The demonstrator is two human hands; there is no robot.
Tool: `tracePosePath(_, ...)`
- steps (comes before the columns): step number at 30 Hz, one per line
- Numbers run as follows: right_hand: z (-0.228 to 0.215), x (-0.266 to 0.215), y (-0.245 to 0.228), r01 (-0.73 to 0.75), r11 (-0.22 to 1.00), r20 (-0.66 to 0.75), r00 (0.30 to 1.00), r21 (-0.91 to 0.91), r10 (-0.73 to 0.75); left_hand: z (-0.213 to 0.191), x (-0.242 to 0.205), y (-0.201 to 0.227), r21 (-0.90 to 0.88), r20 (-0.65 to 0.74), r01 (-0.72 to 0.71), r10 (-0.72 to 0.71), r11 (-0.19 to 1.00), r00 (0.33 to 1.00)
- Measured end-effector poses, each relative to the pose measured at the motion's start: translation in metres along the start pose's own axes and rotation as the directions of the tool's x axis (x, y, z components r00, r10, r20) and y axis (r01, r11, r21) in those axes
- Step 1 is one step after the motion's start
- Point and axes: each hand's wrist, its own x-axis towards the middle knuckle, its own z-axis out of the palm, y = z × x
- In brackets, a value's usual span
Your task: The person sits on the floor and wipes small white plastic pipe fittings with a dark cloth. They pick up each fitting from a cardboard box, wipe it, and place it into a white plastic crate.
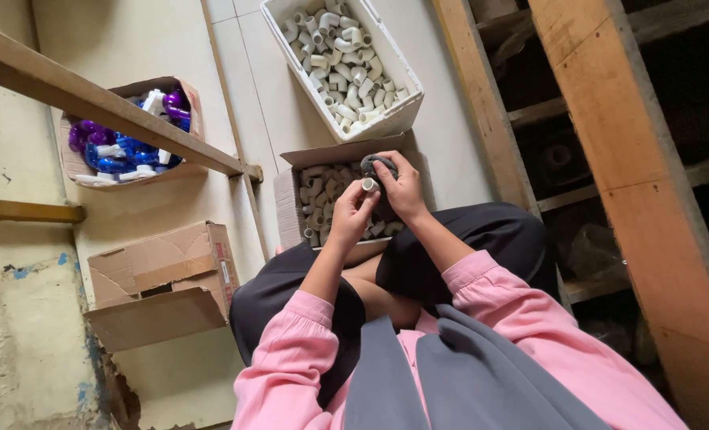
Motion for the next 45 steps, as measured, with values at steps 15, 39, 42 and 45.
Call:
tracePosePath(15, -0.006, 0.002, -0.025, 0.23, 0.972, 0.126, 0.967, -0.05, -0.222, -0.028, 0.006, 0.028, 0.409, -0.268, -0.153, 0.279, 0.899, 0.922)
tracePosePath(39, -0.038, 0.008, -0.037, -0.109, 0.988, 0.443, 0.884, -0.109, 0.147, -0.031, 0.002, 0.033, 0.273, 0.036, -0.192, 0.189, 0.943, 0.981)
tracePosePath(42, -0.033, 0.005, -0.017, -0.24, 0.971, 0.367, 0.905, 0.021, 0.215, -0.026, 0.001, 0.044, 0.255, -0.036, -0.169, 0.184, 0.952, 0.982)
tracePosePath(45, -0.028, 0.006, -0.006, -0.273, 0.956, 0.341, 0.894, -0.105, 0.292, -0.023, -0.002, 0.058, 0.279, -0.033, -0.169, 0.185, 0.945, 0.982)
